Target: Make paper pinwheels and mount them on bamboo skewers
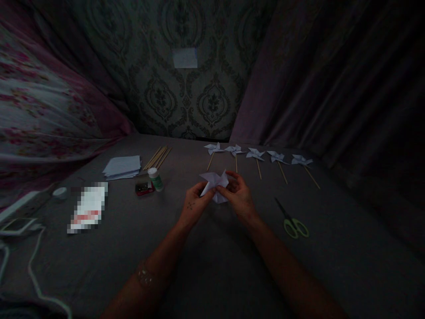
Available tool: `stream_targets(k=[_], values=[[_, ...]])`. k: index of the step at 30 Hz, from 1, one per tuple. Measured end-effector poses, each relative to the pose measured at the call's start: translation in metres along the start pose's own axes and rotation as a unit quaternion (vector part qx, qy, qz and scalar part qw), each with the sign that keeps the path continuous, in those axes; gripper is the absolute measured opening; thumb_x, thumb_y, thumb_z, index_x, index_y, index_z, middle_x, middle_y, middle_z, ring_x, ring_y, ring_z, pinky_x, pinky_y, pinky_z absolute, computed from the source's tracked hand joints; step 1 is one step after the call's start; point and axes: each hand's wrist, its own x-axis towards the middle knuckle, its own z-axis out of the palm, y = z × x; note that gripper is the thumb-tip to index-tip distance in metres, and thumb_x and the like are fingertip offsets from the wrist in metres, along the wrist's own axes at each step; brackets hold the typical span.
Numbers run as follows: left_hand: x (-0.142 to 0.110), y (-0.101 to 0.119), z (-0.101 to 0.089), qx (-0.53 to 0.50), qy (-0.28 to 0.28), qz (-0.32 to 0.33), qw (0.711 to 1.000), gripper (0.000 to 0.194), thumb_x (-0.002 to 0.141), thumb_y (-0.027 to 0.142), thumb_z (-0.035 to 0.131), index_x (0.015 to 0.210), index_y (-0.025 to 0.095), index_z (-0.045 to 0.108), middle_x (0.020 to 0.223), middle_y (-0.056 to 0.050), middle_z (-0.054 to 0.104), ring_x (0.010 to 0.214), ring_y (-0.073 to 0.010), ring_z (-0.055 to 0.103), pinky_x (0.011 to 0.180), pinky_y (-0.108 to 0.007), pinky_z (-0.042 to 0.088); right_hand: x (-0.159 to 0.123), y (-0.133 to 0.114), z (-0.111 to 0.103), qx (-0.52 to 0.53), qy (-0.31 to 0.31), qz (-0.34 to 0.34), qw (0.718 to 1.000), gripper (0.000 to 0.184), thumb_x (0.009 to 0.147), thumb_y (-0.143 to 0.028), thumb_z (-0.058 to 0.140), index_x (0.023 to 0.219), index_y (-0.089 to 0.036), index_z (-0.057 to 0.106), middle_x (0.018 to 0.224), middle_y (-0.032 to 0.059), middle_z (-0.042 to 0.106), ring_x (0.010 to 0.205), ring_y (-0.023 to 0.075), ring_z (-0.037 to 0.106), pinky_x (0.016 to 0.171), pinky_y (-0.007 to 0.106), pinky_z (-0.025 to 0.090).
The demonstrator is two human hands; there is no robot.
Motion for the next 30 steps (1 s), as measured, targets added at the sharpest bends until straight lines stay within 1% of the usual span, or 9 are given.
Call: stream_targets(k=[3, 5, 7, 10, 13, 15, 21, 25, 30], values=[[0.002, -0.005, 0.000, -0.015, -0.010, -0.014, 1.000, 0.026, 0.067, 0.036, 0.073, 0.081, 0.015, 0.069, 0.071, 0.000, 0.066, 0.067, -0.0145, 0.059, 0.066, -0.025, 0.045, 0.000, 0.003, 0.000, 0.019, 0.014, 0.017, 1.000, 0.077, 0.054, -0.029, 0.081, 0.123, -0.026, 0.046, 0.082, -0.0023, 0.067, 0.075, 0.0159, 0.065, 0.069, 0.029, 0.052], [0.003, -0.008, 0.000, -0.027, -0.010, -0.021, 0.999, 0.029, 0.066, 0.037, 0.074, 0.083, 0.014, 0.070, 0.073, -0.001, 0.067, 0.069, -0.0147, 0.060, 0.067, -0.025, 0.046, 0.001, 0.006, -0.001, 0.033, 0.025, 0.028, 0.999, 0.082, 0.053, -0.028, 0.081, 0.125, -0.024, 0.044, 0.085, -0.0012, 0.067, 0.078, 0.0169, 0.066, 0.071, 0.030, 0.053], [0.004, -0.011, 0.000, -0.035, -0.006, -0.025, 0.999, 0.031, 0.064, 0.038, 0.076, 0.083, 0.014, 0.070, 0.074, -0.002, 0.068, 0.071, -0.0153, 0.061, 0.068, -0.025, 0.046, 0.003, 0.009, -0.001, 0.046, 0.031, 0.035, 0.998, 0.081, 0.051, -0.029, 0.082, 0.124, -0.023, 0.046, 0.091, 0.0013, 0.068, 0.084, 0.0185, 0.066, 0.075, 0.032, 0.053], [0.006, -0.014, -0.001, -0.040, -0.005, -0.039, 0.998, 0.034, 0.063, 0.039, 0.077, 0.085, 0.014, 0.071, 0.074, -0.003, 0.069, 0.070, -0.0159, 0.062, 0.068, -0.026, 0.047, 0.004, 0.011, -0.001, 0.050, 0.032, 0.043, 0.997, 0.070, 0.049, -0.030, 0.083, 0.113, -0.022, 0.055, 0.095, 0.0038, 0.070, 0.087, 0.0194, 0.067, 0.079, 0.033, 0.053], [0.007, -0.015, -0.002, -0.048, -0.010, -0.050, 0.998, 0.038, 0.062, 0.040, 0.078, 0.087, 0.013, 0.071, 0.076, -0.004, 0.070, 0.069, -0.0163, 0.063, 0.068, -0.026, 0.048, 0.002, 0.012, -0.002, 0.045, 0.016, 0.071, 0.996, 0.046, 0.050, -0.033, 0.083, 0.090, -0.019, 0.064, 0.088, 0.0041, 0.071, 0.080, 0.0186, 0.067, 0.075, 0.032, 0.052], [0.008, -0.016, -0.002, -0.051, -0.013, -0.053, 0.997, 0.040, 0.061, 0.042, 0.078, 0.088, 0.013, 0.071, 0.077, -0.004, 0.071, 0.070, -0.0169, 0.064, 0.068, -0.026, 0.048, 0.000, 0.012, -0.003, 0.044, 0.002, 0.095, 0.995, 0.036, 0.052, -0.035, 0.082, 0.079, -0.017, 0.066, 0.081, 0.0037, 0.071, 0.074, 0.0178, 0.066, 0.072, 0.031, 0.051], [0.012, -0.023, -0.003, -0.073, -0.027, -0.081, 0.994, 0.039, 0.057, 0.039, 0.081, 0.085, 0.013, 0.073, 0.077, -0.006, 0.072, 0.073, -0.0182, 0.065, 0.070, -0.028, 0.049, -0.001, 0.016, -0.006, 0.048, 0.004, 0.123, 0.991, 0.033, 0.049, -0.037, 0.084, 0.073, -0.018, 0.071, 0.075, 0.0030, 0.072, 0.068, 0.0172, 0.066, 0.070, 0.031, 0.050], [0.015, -0.029, -0.003, -0.103, -0.036, -0.114, 0.988, 0.038, 0.053, 0.035, 0.084, 0.082, 0.013, 0.074, 0.076, -0.006, 0.072, 0.070, -0.0165, 0.065, 0.070, -0.027, 0.049, 0.001, 0.024, -0.008, 0.052, 0.019, 0.136, 0.989, 0.036, 0.045, -0.037, 0.085, 0.071, -0.018, 0.071, 0.072, 0.0023, 0.072, 0.065, 0.0164, 0.065, 0.068, 0.031, 0.050], [0.017, -0.031, -0.006, -0.079, -0.042, -0.149, 0.985, 0.037, 0.051, 0.035, 0.085, 0.079, 0.012, 0.074, 0.072, -0.006, 0.072, 0.066, -0.0163, 0.064, 0.064, -0.027, 0.049, 0.002, 0.033, -0.011, 0.040, 0.029, 0.142, 0.989, 0.036, 0.043, -0.038, 0.085, 0.070, -0.018, 0.071, 0.070, 0.0023, 0.072, 0.063, 0.0160, 0.064, 0.067, 0.031, 0.049]])
